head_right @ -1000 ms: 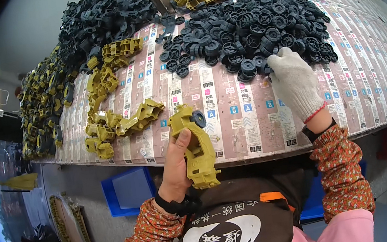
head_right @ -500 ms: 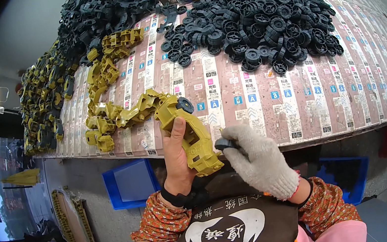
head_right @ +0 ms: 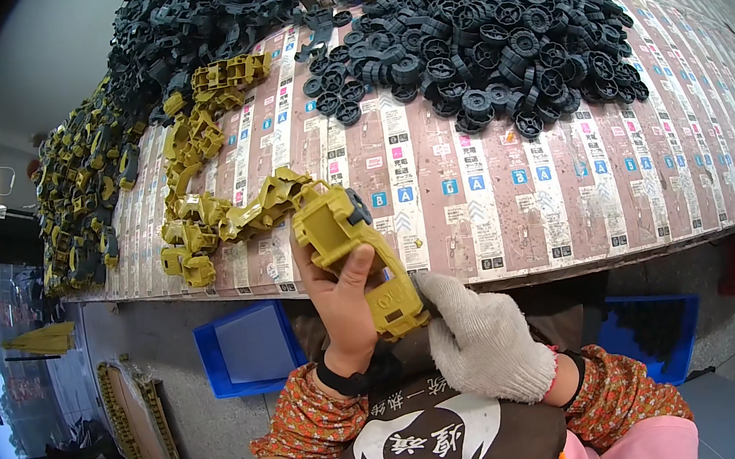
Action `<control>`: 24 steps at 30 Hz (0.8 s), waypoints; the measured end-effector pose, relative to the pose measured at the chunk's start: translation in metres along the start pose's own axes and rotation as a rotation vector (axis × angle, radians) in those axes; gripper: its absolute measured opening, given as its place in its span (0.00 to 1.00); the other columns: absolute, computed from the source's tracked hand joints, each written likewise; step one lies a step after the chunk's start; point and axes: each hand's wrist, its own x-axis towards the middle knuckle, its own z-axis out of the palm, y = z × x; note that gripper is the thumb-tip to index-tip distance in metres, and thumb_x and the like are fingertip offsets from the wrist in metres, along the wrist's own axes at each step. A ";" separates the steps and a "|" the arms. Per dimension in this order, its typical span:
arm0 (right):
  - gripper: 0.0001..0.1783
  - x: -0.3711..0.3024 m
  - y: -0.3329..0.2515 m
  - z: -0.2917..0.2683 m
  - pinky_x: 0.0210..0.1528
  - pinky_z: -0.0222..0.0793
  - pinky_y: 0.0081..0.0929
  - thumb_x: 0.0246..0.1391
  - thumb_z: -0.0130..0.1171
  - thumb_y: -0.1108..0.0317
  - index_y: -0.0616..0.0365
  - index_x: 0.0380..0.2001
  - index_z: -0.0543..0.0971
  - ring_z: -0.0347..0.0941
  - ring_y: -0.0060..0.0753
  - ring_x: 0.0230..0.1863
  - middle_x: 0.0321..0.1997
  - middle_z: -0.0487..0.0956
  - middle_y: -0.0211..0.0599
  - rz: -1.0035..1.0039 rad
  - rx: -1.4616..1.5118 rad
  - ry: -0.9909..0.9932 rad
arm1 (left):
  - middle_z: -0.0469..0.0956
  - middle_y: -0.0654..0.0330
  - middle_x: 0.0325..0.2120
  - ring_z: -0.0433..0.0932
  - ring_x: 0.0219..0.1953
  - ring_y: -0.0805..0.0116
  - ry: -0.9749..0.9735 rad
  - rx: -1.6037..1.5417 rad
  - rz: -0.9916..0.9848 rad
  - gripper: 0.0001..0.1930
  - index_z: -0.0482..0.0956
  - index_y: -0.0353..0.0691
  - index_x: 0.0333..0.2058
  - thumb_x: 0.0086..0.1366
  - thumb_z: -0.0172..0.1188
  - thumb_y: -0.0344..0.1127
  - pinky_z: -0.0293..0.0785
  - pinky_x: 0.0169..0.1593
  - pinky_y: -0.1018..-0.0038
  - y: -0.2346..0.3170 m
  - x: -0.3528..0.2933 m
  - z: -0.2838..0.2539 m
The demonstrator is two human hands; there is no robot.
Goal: The person sits at a table and repeatedly picks up yellow plastic frames and black circular inserts. They press the black inserts into the yellow frames by hand, one at a time, and place the assembled units back on the table. The task involves repetitive manual assembly of small plastic components.
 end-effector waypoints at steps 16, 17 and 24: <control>0.23 0.057 -0.004 -0.053 0.54 0.79 0.35 0.56 0.66 0.70 0.56 0.57 0.80 0.82 0.44 0.54 0.50 0.84 0.48 0.032 0.135 0.092 | 0.72 0.53 0.54 0.76 0.56 0.67 -0.610 0.443 -0.357 0.42 0.54 0.44 0.69 0.63 0.72 0.25 0.76 0.59 0.69 0.016 0.025 -0.005; 0.25 0.059 -0.005 -0.056 0.55 0.79 0.35 0.55 0.68 0.69 0.56 0.58 0.80 0.81 0.42 0.56 0.53 0.83 0.46 -0.018 0.152 0.048 | 0.72 0.53 0.55 0.76 0.56 0.66 -0.641 0.458 -0.376 0.43 0.53 0.45 0.69 0.63 0.72 0.25 0.77 0.59 0.68 0.017 0.026 -0.006; 0.19 0.046 0.029 -0.071 0.46 0.82 0.27 0.62 0.69 0.65 0.63 0.51 0.76 0.81 0.28 0.43 0.46 0.80 0.37 0.448 0.666 -0.073 | 0.67 0.45 0.66 0.69 0.70 0.48 -0.448 -0.416 -0.698 0.42 0.46 0.57 0.77 0.74 0.63 0.50 0.74 0.65 0.56 0.025 0.033 -0.034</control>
